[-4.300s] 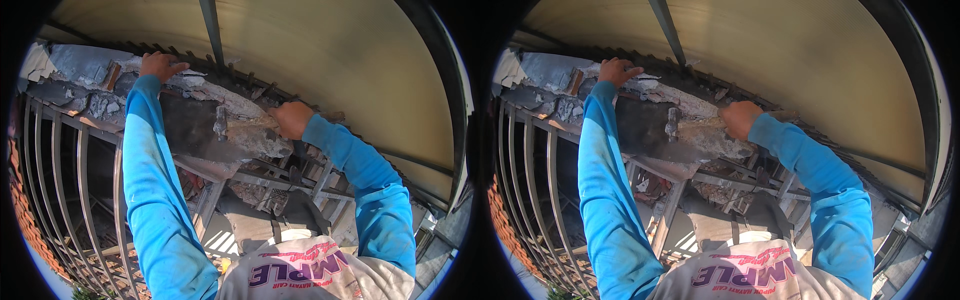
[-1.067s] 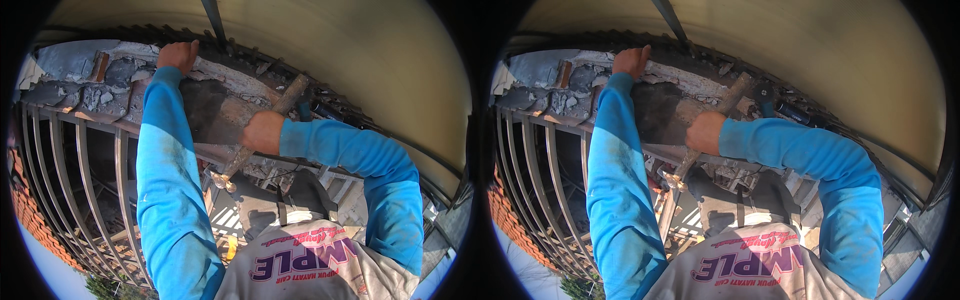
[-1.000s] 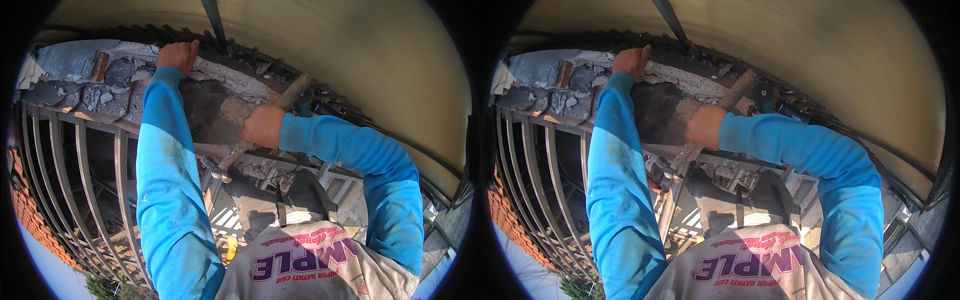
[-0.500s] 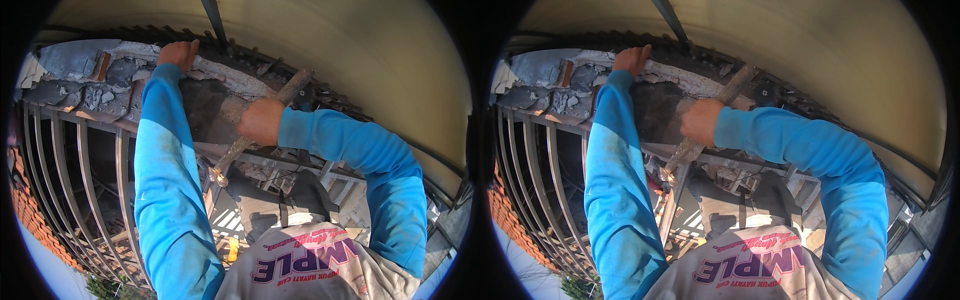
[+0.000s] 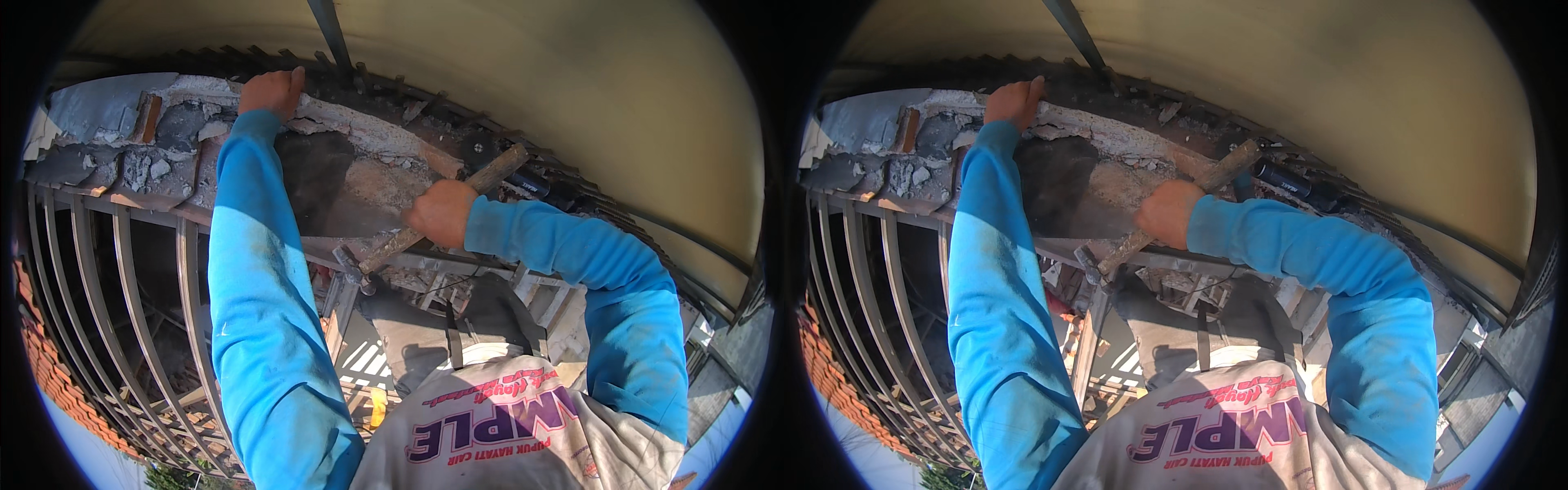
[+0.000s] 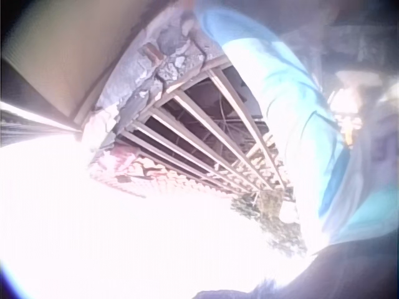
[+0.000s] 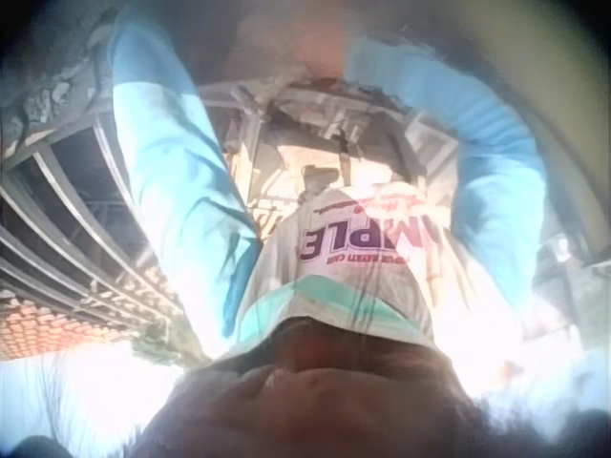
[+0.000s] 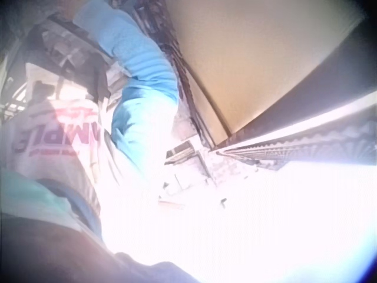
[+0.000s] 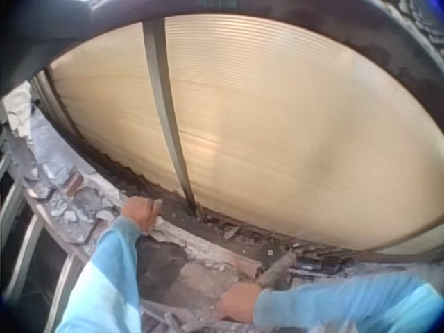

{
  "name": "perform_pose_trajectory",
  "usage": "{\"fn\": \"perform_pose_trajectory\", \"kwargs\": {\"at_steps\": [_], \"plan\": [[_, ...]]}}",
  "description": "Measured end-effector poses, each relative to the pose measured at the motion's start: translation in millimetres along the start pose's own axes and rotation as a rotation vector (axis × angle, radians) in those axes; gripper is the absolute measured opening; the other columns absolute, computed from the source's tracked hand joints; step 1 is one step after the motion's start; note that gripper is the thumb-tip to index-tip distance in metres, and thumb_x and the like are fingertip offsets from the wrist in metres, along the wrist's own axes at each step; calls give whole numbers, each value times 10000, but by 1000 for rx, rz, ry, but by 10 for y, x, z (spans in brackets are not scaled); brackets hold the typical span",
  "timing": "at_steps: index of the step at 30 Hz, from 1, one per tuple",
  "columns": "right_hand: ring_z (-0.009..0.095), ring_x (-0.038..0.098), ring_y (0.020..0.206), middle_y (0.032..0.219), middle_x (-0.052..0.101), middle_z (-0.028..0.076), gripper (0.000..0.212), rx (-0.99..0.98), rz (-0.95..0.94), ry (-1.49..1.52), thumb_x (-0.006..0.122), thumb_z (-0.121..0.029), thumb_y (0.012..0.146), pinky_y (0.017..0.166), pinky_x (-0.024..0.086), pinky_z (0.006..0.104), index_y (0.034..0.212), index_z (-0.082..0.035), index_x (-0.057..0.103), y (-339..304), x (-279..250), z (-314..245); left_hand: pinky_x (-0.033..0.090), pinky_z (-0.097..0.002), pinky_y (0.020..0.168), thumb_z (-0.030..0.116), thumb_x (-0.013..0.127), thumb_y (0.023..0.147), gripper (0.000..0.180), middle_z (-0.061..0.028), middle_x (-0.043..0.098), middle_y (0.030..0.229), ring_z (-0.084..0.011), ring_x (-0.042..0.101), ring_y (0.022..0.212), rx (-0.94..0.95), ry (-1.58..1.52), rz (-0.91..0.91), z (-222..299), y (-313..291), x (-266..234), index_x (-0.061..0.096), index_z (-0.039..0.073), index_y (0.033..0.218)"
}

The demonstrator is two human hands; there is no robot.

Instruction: The person uses a hammer to break and pry away fragments of concrete and masonry from the edge of a roof, handling the pieces with their hands.

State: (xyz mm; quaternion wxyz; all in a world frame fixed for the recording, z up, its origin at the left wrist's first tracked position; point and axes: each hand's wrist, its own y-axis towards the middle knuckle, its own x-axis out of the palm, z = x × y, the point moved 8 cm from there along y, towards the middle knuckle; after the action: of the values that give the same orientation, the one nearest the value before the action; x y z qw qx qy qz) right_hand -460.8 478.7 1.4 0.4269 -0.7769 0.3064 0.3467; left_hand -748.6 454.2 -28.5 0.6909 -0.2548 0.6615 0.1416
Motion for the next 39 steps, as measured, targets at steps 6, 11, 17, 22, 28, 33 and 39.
{"fn": "perform_pose_trajectory", "kwargs": {"at_steps": [6, 11, 17, 22, 28, 33, 39], "plan": [[328, 690, 683, 697, 669, 131, 88, 174, 43, 269, 642, -143, 721, 612, 563, 433, 786, -84, 654, -543, 729, -331, 513, -499, 736, 299, 360, 985, 324, -145, 687, 890, -370, 653, 840, -35, 72, -35, 1, 42, 32, 629, 120, 1007], [328, 689, 704, 752, 683, 144, 118, -274, -44, 92, 666, -160, 697, 612, 556, 439, 803, -123, 705, -483, 402, -425, 515, -495, 743, 274, 373, 978, 303, -145, 688, 903, -370, 656, 853, 35, 127, 25, -27, -7, 39, 625, 116, 1029], [370, 680, 768, 785, 676, 194, 271, 467, 94, 156, 682, -123, 704, 700, 549, 478, 955, -21, 658, -305, 179, 1259, 517, -497, 747, 297, 365, 983, 321, -142, 690, 918, -376, 655, 858, -77, 99, -53, -3, 45, 2, 635, 129, 1031], [354, 686, 692, 719, 673, 173, 175, -19, -29, 246, 632, -120, 725, 634, 556, 458, 876, -38, 663, -410, 460, -355, 516, -504, 751, 329, 340, 993, 365, -154, 692, 894, -385, 651, 854, -143, 82, -95, -143, 73, 165, 641, 124, 1016], [263, 702, 675, 626, 665, 86, 52, -435, 105, -49, 664, -163, 697, 595, 565, 392, 684, -113, 658, -297, 519, -727, 515, -501, 764, 328, 331, 994, 410, -163, 690, 876, -389, 652, 831, -48, 85, 13, -96, -38, 67, 665, 101, 922], [336, 697, 749, 762, 687, 160, 141, 245, 87, 12, 627, -116, 747, 645, 565, 441, 852, -40, 683, -119, 309, 681, 510, -503, 784, 349, 319, 997, 458, -176, 689, 880, -394, 650, 834, -124, 11, 2, 0, 86, -96, 678, 88, 890], [320, 683, 669, 681, 658, 141, 101, -324, -11, 239, 616, -158, 757, 606, 555, 424, 751, -62, 587, -236, 393, -1070, 513, -499, 780, 341, 316, 998, 445, -178, 687, 873, -394, 649, 831, -101, 34, -45, -93, 26, 52, 672, 87, 918]]}}
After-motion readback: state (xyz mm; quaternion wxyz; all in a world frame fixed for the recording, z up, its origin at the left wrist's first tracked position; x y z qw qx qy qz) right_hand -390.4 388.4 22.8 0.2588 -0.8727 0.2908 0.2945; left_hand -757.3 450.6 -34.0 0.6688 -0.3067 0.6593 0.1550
